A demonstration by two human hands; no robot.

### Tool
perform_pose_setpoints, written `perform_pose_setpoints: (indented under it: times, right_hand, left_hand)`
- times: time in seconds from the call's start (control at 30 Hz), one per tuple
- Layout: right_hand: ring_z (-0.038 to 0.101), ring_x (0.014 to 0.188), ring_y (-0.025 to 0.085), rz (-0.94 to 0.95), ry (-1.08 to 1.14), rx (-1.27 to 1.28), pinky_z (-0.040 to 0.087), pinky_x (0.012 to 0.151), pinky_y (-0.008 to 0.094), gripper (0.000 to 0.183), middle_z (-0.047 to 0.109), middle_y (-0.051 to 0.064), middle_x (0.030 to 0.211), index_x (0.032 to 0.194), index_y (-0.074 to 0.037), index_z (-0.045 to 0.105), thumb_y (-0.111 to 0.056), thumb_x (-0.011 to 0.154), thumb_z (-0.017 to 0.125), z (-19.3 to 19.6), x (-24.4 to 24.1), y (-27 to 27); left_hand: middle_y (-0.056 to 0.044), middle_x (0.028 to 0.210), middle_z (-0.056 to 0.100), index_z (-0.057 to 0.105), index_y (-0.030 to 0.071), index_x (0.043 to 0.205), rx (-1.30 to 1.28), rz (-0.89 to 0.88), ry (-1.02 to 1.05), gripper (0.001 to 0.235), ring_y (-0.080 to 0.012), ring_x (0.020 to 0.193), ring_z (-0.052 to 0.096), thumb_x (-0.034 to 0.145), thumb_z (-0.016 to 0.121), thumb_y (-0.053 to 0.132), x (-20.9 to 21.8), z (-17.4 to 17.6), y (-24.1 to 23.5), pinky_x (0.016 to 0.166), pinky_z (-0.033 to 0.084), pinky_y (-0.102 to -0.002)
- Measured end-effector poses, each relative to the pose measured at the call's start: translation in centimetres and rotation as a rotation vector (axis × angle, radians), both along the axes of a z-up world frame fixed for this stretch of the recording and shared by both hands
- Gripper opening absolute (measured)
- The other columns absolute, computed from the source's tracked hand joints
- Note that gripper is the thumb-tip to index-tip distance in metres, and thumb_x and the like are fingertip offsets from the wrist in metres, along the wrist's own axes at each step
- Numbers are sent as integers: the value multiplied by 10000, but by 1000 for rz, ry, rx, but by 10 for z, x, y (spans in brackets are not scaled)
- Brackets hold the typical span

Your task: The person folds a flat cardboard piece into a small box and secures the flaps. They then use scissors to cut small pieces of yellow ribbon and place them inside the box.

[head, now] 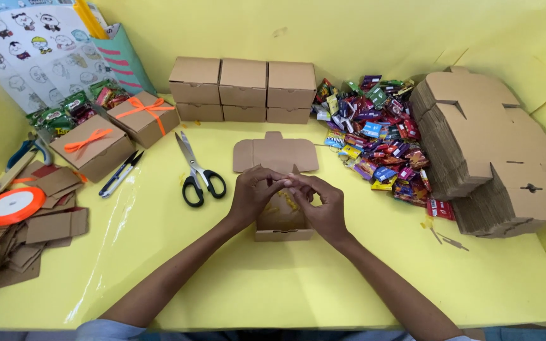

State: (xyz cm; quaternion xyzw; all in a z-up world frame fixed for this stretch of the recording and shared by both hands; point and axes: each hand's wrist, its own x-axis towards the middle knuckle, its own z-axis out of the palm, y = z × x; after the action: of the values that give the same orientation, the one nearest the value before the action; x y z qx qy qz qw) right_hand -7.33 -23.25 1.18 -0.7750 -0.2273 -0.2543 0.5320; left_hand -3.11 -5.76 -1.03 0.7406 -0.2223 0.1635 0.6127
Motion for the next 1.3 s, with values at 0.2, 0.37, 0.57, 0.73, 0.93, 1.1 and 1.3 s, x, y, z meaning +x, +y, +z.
perform_pose_setpoints:
  times: [0.2, 0.37, 0.57, 0.73, 0.93, 1.1, 1.3]
  right_hand:
    - [643, 604, 129, -44, -50, 28, 500, 525, 231, 161, 769, 83, 819, 1001, -44, 788, 26, 856, 791, 2, -11, 4]
    - [642, 615, 116, -18, -13, 58, 534, 550, 242, 113, 740, 91, 782, 968, -22, 790, 40, 875, 772, 7, -19, 8]
    - [626, 614, 85, 51, 65, 161, 541, 558, 230, 115, 696, 82, 743, 965, 21, 754, 47, 860, 793, -14, -12, 0]
    - [621, 664, 49, 57, 153, 214, 531, 608, 197, 103, 718, 58, 790, 947, 12, 746, 27, 862, 801, -17, -15, -3]
    - [627, 661, 67, 65, 157, 186, 521, 606, 216, 79, 726, 80, 799, 955, 1, 763, 23, 882, 781, -16, -17, -3]
    - [601, 661, 53, 54, 141, 173, 521, 604, 217, 92, 746, 89, 821, 996, -11, 786, 13, 921, 740, -8, -20, -1]
    - [599, 643, 63, 57, 144, 168, 517, 584, 230, 90, 746, 96, 813, 993, -4, 783, 16, 924, 729, -6, -20, 0]
  left_hand:
    - [-26, 676, 675, 809, 200, 845, -5, -1, 6, 97, -204, 710, 652, 801, 887, 237, -8, -2, 1, 823, 506, -353]
    - [-20, 693, 664, 796, 190, 830, -46, -6, 21, 113, -190, 752, 665, 805, 888, 249, -9, -12, 1, 831, 487, -330]
    - [-53, 694, 659, 782, 163, 834, -115, -15, 62, 105, -183, 743, 658, 853, 855, 237, -20, -12, -1, 806, 490, -319]
    - [-36, 691, 705, 760, 141, 820, -184, -70, 109, 128, -148, 732, 655, 912, 798, 222, -23, -13, -2, 805, 480, -293]
    - [-25, 737, 749, 763, 128, 876, -209, -95, 123, 162, -101, 750, 644, 1003, 700, 206, -31, 0, -1, 816, 489, -291]
    - [-23, 776, 765, 788, 151, 977, -91, -130, 8, 176, -173, 757, 691, 823, 865, 185, -37, 13, 8, 813, 505, -313]
    - [-36, 746, 754, 806, 135, 937, -131, -89, 44, 132, -150, 746, 688, 828, 874, 165, -36, 5, 6, 801, 512, -315]
